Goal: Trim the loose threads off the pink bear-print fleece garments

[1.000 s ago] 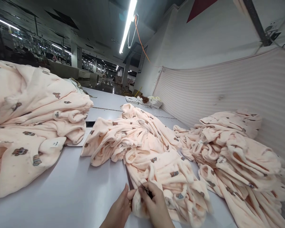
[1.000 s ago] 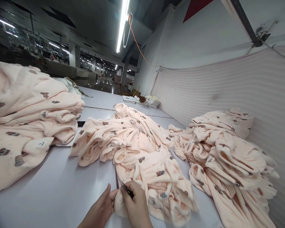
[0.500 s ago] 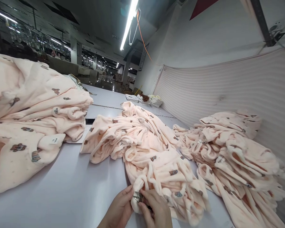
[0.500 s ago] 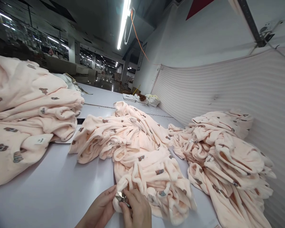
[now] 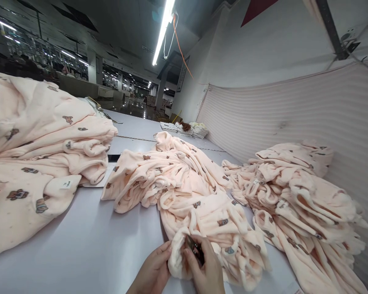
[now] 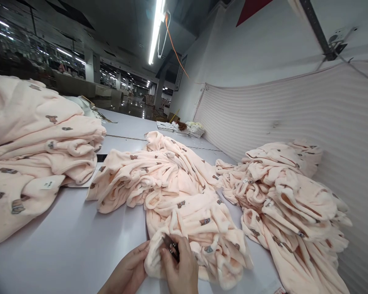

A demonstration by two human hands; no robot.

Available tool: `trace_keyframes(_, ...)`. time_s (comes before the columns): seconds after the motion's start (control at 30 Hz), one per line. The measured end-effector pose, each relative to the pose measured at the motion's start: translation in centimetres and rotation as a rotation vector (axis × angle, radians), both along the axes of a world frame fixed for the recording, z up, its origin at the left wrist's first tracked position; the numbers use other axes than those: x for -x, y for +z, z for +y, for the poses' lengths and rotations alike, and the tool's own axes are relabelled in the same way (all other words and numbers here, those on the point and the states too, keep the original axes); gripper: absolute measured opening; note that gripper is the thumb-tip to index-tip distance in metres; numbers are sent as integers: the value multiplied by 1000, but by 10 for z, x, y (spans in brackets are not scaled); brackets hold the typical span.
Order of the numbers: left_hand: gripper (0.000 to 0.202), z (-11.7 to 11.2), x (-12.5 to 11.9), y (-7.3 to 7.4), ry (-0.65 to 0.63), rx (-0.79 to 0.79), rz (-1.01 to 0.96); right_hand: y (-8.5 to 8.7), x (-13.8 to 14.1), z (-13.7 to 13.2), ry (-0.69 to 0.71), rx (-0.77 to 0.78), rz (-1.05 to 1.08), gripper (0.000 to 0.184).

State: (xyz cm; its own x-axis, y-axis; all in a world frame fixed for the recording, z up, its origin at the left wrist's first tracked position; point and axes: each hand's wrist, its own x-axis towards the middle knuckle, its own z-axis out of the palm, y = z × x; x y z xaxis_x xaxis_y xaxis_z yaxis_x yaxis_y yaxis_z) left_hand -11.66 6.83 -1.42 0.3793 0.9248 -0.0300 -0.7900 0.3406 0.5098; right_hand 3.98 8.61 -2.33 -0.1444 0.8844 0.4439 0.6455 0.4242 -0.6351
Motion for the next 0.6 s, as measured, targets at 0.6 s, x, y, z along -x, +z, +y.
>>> trace_keyframes(0.6,13,-5,3,-11,378,-217,703,19,-5,-9,147,221,68,15)
